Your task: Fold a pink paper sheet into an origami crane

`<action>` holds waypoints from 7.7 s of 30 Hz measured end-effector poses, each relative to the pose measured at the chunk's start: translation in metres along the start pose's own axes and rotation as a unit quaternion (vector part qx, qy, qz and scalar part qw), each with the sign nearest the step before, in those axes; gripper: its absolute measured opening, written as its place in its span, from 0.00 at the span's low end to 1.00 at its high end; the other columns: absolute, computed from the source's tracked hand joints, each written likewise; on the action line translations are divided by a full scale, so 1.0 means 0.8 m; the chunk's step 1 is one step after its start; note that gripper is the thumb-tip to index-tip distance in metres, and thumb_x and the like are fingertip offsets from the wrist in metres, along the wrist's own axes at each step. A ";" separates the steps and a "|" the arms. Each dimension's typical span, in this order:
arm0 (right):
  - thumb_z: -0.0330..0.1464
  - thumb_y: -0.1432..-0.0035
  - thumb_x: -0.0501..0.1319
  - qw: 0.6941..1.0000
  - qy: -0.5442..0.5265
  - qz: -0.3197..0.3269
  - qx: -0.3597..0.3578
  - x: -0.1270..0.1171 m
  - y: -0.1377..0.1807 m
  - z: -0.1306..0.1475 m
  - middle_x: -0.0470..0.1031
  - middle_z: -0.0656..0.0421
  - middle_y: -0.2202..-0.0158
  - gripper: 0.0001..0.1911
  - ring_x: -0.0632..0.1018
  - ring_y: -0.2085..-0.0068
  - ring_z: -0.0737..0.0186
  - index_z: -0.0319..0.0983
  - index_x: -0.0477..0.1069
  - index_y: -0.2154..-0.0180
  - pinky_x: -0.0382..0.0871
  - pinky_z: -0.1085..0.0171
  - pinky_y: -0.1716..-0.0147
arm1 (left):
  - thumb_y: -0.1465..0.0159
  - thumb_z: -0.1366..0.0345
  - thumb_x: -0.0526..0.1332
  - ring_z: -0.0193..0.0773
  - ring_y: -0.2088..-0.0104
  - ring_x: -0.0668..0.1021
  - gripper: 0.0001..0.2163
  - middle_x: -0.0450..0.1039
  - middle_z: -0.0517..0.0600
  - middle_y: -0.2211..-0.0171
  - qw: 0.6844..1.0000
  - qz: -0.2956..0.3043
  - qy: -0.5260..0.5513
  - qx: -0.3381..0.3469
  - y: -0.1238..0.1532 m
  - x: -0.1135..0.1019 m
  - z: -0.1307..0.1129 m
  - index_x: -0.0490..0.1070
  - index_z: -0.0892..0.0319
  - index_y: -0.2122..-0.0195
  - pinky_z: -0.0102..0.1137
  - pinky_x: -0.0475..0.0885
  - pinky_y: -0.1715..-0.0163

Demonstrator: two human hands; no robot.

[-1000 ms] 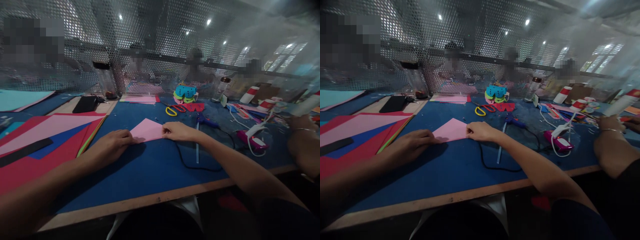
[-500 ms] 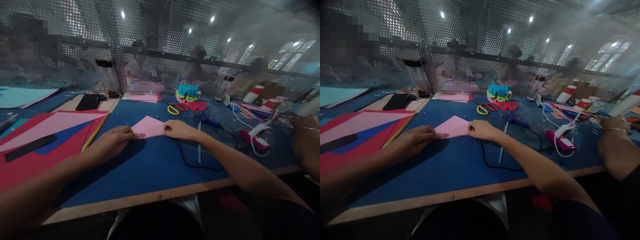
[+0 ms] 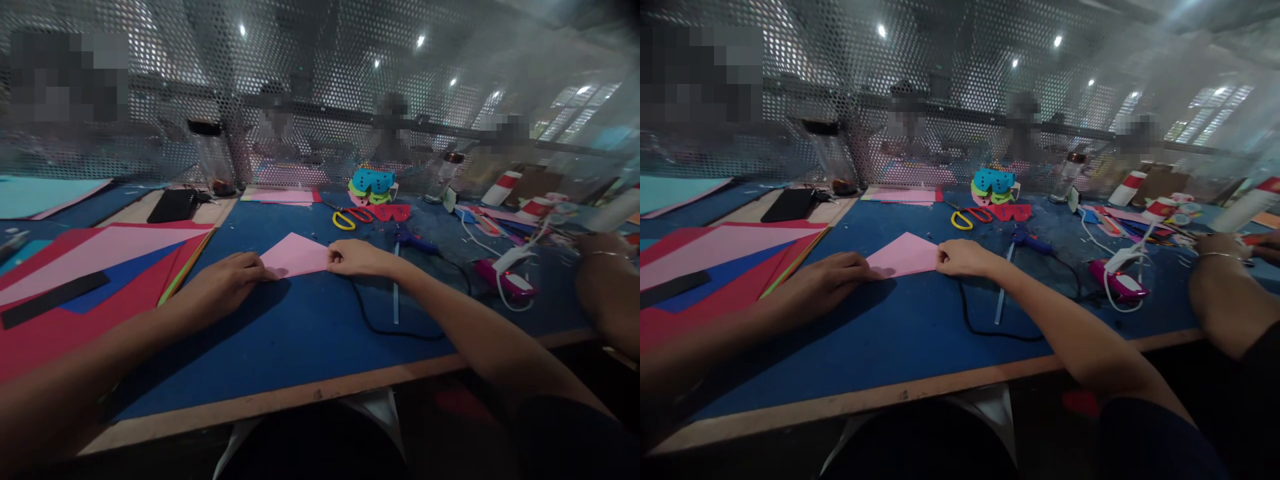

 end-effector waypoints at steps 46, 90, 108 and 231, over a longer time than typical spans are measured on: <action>0.34 0.46 0.63 0.999 0.005 0.047 0.011 -0.016 0.000 -0.022 0.83 0.56 0.59 0.12 0.78 0.63 0.62 0.37 0.78 0.60 0.60 0.68 0.71 | 0.27 0.67 0.50 0.43 0.55 0.78 0.18 0.75 0.53 0.54 1.000 0.001 0.008 -0.006 0.000 -0.001 0.001 0.78 0.50 0.46 0.35 0.71 0.54; 0.33 0.47 0.62 0.996 0.017 0.081 0.014 -0.023 0.002 -0.035 0.80 0.57 0.62 0.09 0.76 0.64 0.63 0.38 0.75 0.63 0.59 0.68 0.70 | 0.26 0.62 0.49 0.44 0.56 0.78 0.19 0.77 0.54 0.53 1.000 0.005 0.006 -0.008 0.001 0.001 0.008 0.78 0.49 0.45 0.36 0.73 0.53; 0.27 0.46 0.61 0.994 0.007 0.112 0.012 -0.037 0.005 -0.067 0.80 0.57 0.64 0.08 0.75 0.66 0.64 0.35 0.76 0.63 0.61 0.69 0.71 | 0.26 0.66 0.48 0.44 0.55 0.78 0.19 0.76 0.53 0.53 1.000 -0.001 0.012 -0.003 0.004 0.008 0.014 0.77 0.48 0.43 0.36 0.72 0.55; 0.28 0.46 0.58 0.992 -0.080 -0.032 -0.088 0.040 -0.052 0.080 0.81 0.59 0.60 0.11 0.75 0.64 0.63 0.40 0.75 0.61 0.61 0.66 0.68 | 0.45 0.51 0.66 0.40 0.70 0.76 0.14 0.77 0.48 0.72 0.949 0.171 0.096 -0.245 0.008 -0.058 0.053 0.76 0.57 0.70 0.29 0.64 0.72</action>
Point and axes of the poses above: each hand's wrist, its own y-axis away from the middle knuckle, its own x-axis out of the palm, z = x × y, the point moved 2 cm from there along -y, towards the middle knuckle
